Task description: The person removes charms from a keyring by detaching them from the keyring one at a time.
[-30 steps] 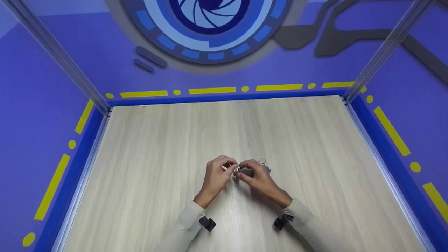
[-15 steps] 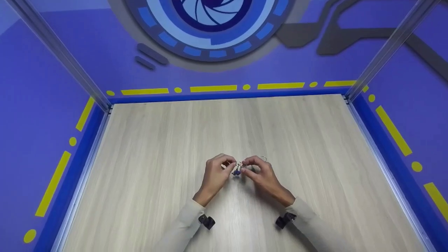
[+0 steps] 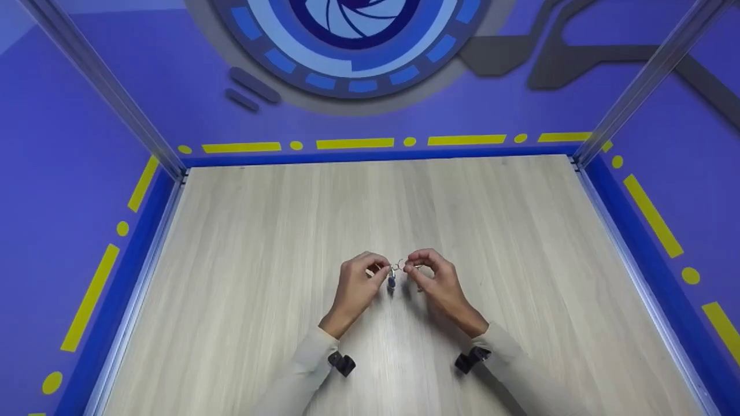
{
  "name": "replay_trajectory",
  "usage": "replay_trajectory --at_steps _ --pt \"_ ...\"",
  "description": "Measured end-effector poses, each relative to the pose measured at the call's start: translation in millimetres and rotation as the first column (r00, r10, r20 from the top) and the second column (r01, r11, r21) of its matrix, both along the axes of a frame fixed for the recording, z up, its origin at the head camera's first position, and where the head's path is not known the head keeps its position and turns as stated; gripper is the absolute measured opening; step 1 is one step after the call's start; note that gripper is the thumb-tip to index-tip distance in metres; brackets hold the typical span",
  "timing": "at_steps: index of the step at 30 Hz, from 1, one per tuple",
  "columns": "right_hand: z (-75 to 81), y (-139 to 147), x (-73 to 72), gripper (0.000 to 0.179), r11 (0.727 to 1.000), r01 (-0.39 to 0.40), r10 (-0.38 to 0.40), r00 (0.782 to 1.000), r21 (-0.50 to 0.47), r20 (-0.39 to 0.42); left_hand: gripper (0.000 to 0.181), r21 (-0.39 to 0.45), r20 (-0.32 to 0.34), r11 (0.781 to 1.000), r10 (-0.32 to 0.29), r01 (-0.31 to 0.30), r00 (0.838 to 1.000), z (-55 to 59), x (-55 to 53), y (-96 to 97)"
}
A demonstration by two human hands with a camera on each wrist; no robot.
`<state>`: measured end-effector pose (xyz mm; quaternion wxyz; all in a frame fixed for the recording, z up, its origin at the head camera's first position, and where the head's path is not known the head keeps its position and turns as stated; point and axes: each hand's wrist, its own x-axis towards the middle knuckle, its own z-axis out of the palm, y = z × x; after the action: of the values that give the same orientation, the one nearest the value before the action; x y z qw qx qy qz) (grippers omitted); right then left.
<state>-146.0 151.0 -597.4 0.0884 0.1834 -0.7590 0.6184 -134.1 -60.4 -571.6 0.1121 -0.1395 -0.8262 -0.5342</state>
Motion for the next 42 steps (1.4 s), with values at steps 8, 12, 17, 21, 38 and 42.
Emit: replay_trajectory --at_steps 8,12,17,21,38,42 --pt "5.5 -1.9 0.1 0.013 0.997 0.040 -0.033 0.994 0.068 -0.106 0.015 0.063 0.026 0.997 0.043 -0.045 0.999 -1.5 -1.3 2.4" --pt "4.1 -4.5 0.1 0.016 0.998 0.026 -0.017 0.986 0.048 -0.167 0.016 0.096 0.024 0.994 0.058 -0.060 0.998 -0.4 -1.5 2.7" --pt "3.4 -5.1 -0.6 0.020 0.998 0.017 -0.004 0.981 0.065 -0.194 0.015 0.106 0.043 0.992 0.069 -0.073 0.997 -0.3 -1.5 2.4" --pt "3.6 -3.7 -2.5 0.021 0.992 0.015 0.010 0.979 0.123 -0.203 0.015 0.089 0.061 0.992 0.078 -0.084 0.995 -1.8 -1.2 2.4" --pt "8.8 2.1 -4.1 0.019 0.991 -0.045 0.064 0.987 0.128 -0.148 0.006 0.040 0.113 0.998 -0.055 0.051 0.992 -6.4 0.4 0.5" --pt "5.9 3.6 -4.9 0.018 0.990 -0.037 0.062 0.981 0.140 -0.184 0.009 0.041 0.129 0.998 -0.053 0.048 0.990 -8.4 1.3 -1.9"
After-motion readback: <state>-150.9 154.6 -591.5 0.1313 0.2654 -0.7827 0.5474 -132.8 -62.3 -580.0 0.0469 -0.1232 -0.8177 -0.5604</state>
